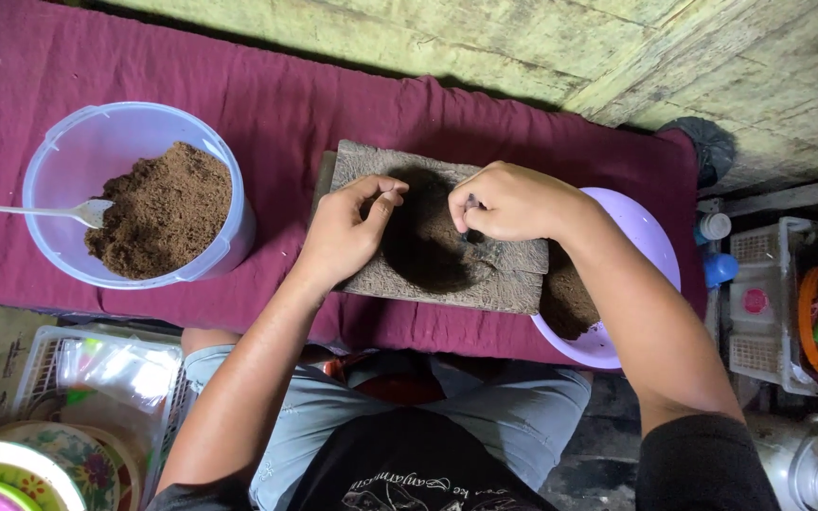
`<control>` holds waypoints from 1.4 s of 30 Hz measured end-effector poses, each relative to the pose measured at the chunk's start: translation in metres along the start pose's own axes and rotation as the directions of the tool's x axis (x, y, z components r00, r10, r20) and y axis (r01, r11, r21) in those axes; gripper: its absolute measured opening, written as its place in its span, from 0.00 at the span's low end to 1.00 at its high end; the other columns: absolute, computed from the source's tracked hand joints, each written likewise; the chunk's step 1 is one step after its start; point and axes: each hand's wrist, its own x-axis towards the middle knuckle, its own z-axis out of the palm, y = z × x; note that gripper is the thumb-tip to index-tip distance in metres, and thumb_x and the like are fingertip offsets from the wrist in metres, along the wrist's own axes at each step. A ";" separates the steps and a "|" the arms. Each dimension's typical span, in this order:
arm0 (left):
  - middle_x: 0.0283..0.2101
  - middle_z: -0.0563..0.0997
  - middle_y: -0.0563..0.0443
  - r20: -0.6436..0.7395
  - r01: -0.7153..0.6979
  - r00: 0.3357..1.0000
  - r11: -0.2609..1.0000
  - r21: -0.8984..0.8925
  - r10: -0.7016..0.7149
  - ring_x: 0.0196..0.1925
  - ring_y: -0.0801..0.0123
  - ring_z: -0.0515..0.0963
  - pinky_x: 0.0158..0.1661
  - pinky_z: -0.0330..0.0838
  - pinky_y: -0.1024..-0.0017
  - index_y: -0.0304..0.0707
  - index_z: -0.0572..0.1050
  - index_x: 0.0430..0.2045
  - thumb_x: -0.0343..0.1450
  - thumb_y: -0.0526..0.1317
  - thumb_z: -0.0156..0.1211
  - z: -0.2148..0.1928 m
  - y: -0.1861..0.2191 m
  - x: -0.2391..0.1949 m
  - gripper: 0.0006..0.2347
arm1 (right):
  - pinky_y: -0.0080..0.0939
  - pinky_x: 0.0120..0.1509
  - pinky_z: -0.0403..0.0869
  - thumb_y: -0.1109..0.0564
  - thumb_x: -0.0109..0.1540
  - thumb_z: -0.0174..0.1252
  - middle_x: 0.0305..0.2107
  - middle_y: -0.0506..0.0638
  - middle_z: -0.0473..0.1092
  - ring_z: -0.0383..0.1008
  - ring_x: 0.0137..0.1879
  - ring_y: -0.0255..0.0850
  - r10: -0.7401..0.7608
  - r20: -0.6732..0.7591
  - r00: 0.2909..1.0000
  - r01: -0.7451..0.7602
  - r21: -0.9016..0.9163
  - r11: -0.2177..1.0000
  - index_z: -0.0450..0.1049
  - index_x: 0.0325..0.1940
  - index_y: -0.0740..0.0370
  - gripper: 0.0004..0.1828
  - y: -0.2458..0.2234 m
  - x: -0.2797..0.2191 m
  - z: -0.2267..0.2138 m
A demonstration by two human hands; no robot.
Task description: The person uses a spoon to scoop a brown powder from a mortar and transfer it into a purple bowl. They repeat this process multiple times, occasionally stirring the powder in the bowl.
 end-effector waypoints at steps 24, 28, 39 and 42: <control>0.38 0.85 0.44 -0.012 -0.048 0.999 0.999 -0.001 0.048 0.46 0.48 0.84 0.47 0.76 0.55 0.43 0.82 0.41 0.74 0.37 0.54 -0.001 -0.001 0.000 0.09 | 0.41 0.38 0.74 0.64 0.60 0.49 0.31 0.53 0.80 0.73 0.25 0.39 0.046 0.092 0.995 -0.050 0.040 0.998 0.84 0.32 0.60 0.15 -0.013 -0.003 0.001; 0.37 0.85 0.44 -0.016 -0.050 0.999 0.999 0.000 0.050 0.46 0.48 0.84 0.47 0.76 0.55 0.42 0.82 0.41 0.74 0.36 0.54 -0.001 0.000 -0.001 0.09 | 0.52 0.44 0.77 0.64 0.58 0.50 0.31 0.58 0.79 0.80 0.36 0.53 -0.037 -0.032 0.999 0.037 0.003 0.999 0.82 0.33 0.62 0.13 -0.004 0.000 -0.002; 0.38 0.85 0.43 -0.021 -0.067 0.998 0.998 -0.011 0.066 0.46 0.47 0.84 0.47 0.76 0.55 0.42 0.83 0.40 0.74 0.36 0.55 0.000 -0.002 0.000 0.08 | 0.49 0.53 0.79 0.68 0.66 0.56 0.39 0.61 0.78 0.79 0.45 0.52 -0.388 -0.545 0.743 0.380 -0.134 0.915 0.80 0.54 0.65 0.13 0.069 -0.007 0.044; 0.38 0.85 0.43 -0.015 -0.063 0.998 0.998 -0.006 0.063 0.46 0.47 0.84 0.47 0.76 0.54 0.41 0.82 0.40 0.74 0.36 0.54 -0.001 0.000 0.000 0.08 | 0.44 0.51 0.79 0.65 0.66 0.58 0.40 0.56 0.80 0.81 0.46 0.48 -0.422 -0.591 0.687 0.392 -0.188 0.901 0.81 0.53 0.63 0.12 0.077 -0.007 0.067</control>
